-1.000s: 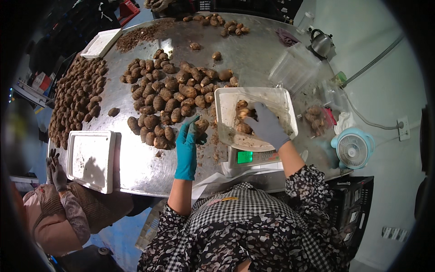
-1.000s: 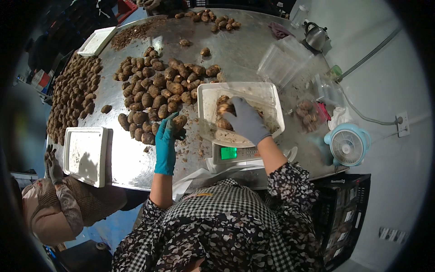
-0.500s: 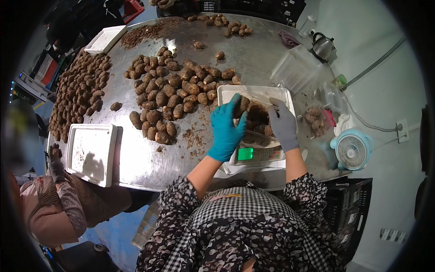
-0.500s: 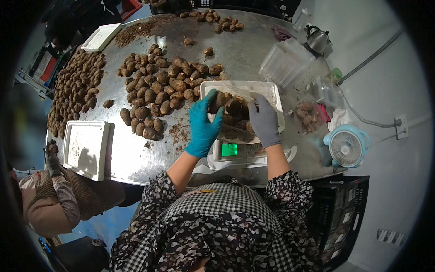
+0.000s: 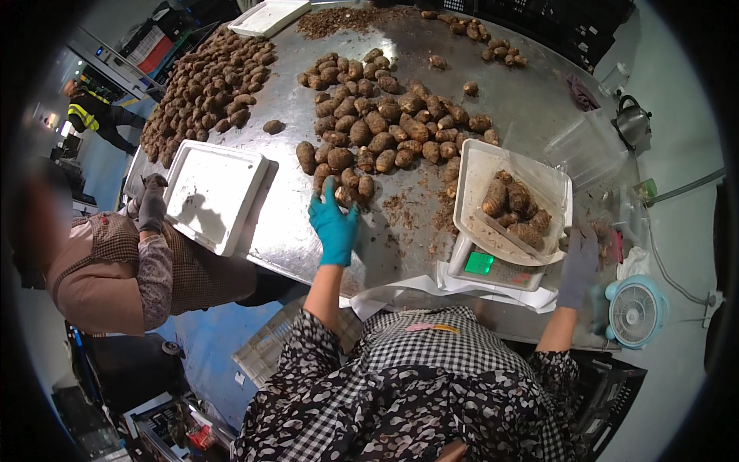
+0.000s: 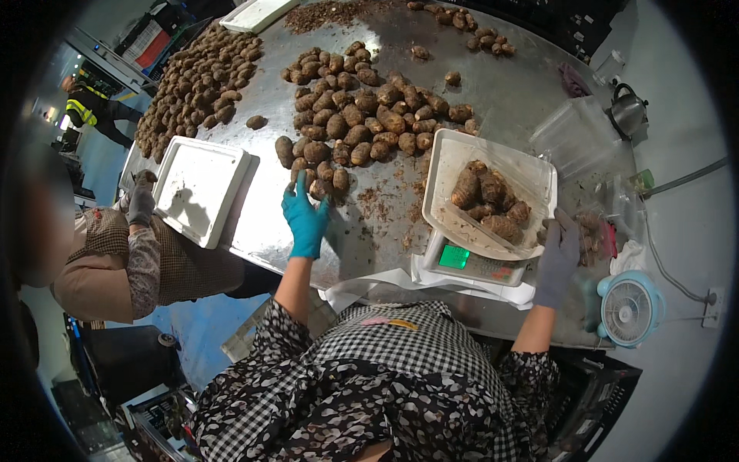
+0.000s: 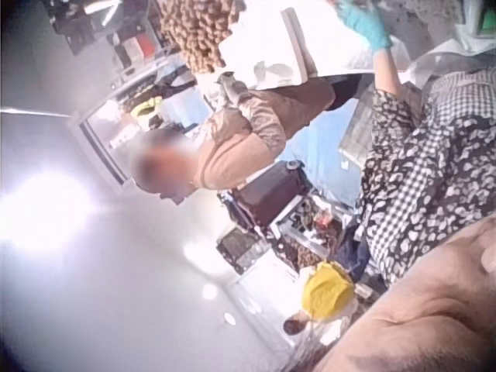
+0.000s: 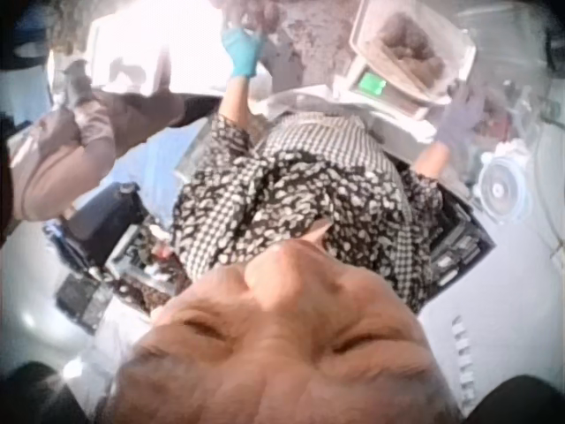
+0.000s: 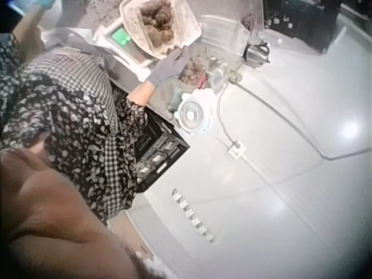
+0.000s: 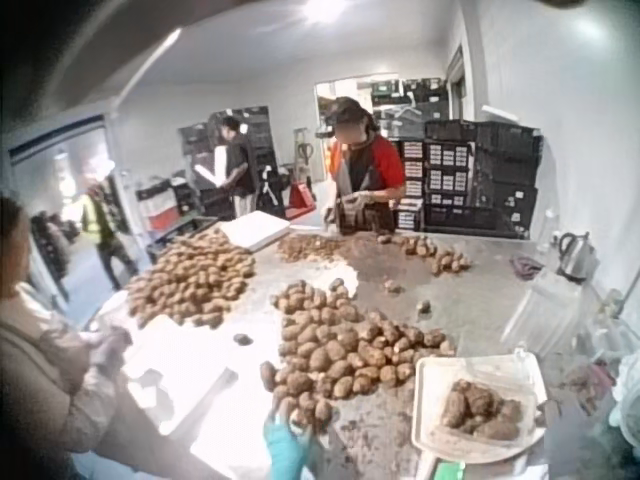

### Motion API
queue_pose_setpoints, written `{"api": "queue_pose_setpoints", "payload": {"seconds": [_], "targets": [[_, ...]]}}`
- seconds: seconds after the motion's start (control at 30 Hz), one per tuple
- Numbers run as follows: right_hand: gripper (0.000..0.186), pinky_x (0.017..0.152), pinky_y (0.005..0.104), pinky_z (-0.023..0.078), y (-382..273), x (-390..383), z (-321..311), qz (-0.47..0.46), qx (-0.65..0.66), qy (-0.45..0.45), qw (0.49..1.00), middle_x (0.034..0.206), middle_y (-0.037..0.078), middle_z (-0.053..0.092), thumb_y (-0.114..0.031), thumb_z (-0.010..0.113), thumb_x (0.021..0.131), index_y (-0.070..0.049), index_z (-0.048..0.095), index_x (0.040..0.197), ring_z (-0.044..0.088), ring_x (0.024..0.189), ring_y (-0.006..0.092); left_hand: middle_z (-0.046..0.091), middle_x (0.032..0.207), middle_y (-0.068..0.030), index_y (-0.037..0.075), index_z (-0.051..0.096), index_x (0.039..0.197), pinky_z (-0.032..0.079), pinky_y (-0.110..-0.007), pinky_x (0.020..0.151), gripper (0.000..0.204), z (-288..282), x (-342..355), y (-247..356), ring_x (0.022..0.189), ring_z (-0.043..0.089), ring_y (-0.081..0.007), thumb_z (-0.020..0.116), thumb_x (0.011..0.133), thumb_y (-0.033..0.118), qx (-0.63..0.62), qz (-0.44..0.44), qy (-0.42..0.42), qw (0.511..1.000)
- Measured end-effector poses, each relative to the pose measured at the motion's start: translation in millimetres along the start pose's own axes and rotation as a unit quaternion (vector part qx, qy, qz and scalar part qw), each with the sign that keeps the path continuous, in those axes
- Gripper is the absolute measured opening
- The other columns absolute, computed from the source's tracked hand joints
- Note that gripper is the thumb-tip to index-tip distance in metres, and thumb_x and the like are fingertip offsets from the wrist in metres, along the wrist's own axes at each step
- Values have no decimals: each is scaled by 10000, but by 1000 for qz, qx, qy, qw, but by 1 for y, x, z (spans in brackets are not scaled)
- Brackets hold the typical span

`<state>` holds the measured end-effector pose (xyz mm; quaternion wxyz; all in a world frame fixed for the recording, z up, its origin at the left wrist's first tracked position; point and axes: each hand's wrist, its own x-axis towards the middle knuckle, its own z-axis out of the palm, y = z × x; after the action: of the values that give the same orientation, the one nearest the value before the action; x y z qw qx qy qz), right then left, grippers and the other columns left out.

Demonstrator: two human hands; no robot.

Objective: The person picks brown root vegetables from a metal table, places them into a white tray on a digital scale, and then transfers them into a clear plastic container. The person repeats this process, filling multiple containers and placing them into a black crate.

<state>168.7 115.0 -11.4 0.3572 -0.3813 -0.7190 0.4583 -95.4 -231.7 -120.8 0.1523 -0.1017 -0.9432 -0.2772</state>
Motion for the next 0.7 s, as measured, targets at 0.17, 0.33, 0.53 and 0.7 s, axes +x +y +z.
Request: {"api": "queue_pose_setpoints", "payload": {"seconds": [0.17, 0.33, 0.53, 0.7], "targets": [[236, 726, 230, 471, -62, -12, 45, -195, -96, -24, 976, 1036, 98, 632, -62, 541, 897, 11, 593, 1116, 586, 826, 112, 468, 1157, -218, 188, 372, 1373, 413, -481, 870, 811, 38, 14, -12, 1061, 455, -400, 772, 669, 218, 27, 54, -59, 996], [230, 679, 215, 479, -44, -6, 28, -236, -42, -6, 971, 964, 84, 648, -32, 540, 891, 39, 591, 1104, 577, 749, 90, 507, 1138, -199, 131, 463, 1296, 422, -458, 869, 660, 49, 22, 0, 1029, 485, -374, 739, 704, 228, -83, 33, -60, 994], [236, 650, 225, 486, -24, -13, 1, -85, 66, 23, 994, 881, 73, 635, -22, 509, 903, 35, 574, 1122, 583, 724, 98, 577, 1118, -127, 50, 538, 1188, 478, -368, 854, 379, 40, 24, 0, 1019, 562, -230, 605, 839, 182, -534, -302, -164, 773], [219, 650, 225, 487, -20, -16, -1, -72, 73, 14, 995, 884, 82, 641, 6, 513, 886, 21, 598, 1087, 588, 719, 95, 558, 1186, -163, 40, 532, 1176, 470, -463, 862, 359, 38, 15, 29, 1076, 545, -330, 468, 906, 267, -721, -352, -276, 530]]}}
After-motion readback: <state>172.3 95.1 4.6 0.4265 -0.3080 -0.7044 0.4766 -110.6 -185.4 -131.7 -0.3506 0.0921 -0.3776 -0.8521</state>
